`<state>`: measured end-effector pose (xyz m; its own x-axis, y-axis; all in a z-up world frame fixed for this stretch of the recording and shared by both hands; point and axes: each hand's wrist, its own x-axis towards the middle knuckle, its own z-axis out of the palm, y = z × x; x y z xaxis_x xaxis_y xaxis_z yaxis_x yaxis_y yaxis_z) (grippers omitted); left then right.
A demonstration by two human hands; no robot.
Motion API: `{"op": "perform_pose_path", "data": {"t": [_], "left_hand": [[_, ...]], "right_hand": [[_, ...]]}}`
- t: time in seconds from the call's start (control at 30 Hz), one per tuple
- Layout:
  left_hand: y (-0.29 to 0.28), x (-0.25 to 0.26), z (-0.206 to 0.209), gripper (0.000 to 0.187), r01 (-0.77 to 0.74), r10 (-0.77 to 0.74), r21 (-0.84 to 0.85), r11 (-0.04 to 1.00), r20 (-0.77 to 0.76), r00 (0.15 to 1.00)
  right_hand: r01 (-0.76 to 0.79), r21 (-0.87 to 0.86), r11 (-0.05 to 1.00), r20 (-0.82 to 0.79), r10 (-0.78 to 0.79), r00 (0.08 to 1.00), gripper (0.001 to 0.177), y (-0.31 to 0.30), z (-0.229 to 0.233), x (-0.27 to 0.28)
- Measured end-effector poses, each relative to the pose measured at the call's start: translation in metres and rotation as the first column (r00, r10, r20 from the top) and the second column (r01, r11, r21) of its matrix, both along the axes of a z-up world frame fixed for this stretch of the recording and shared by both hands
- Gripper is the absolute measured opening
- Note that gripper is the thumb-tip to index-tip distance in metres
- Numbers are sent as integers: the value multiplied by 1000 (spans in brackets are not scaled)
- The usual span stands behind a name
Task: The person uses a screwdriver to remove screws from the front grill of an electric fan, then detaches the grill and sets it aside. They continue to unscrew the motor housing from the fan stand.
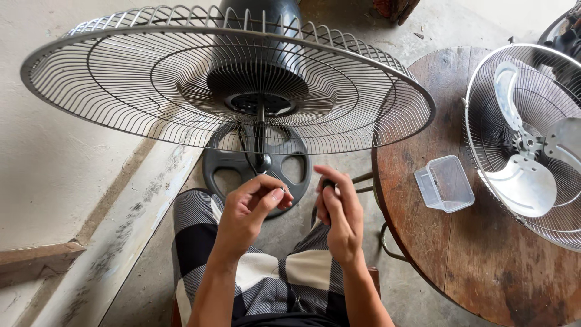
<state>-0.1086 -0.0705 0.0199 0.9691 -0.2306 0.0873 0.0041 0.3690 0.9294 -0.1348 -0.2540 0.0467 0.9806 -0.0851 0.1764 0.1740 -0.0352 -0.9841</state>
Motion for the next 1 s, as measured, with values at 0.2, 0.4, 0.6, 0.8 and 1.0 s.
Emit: {"op": "perform_pose_path", "data": {"t": [0.2,0.4,0.6,0.8,1.0], "left_hand": [[-3,-17,9,16,38,-38,-26,999,4,999],[-7,-25,16,14,81,-81,-47,996,17,997],[-12,-31,19,14,64,-65,23,998,50,997],[-18,-37,19,15,57,-63,67,996,93,994],[-23,-42,19,18,53,-56,38,998,99,993]], "right_hand": [[49,-421,906,204,42,978,32,8,17,-19],[41,-468,883,219,70,973,30,9,24,-25],[16,-436,900,217,88,972,26,4,25,-31],[52,-386,921,216,36,976,23,3,23,-38],[64,-350,935,253,28,967,20,2,24,-44]]}}
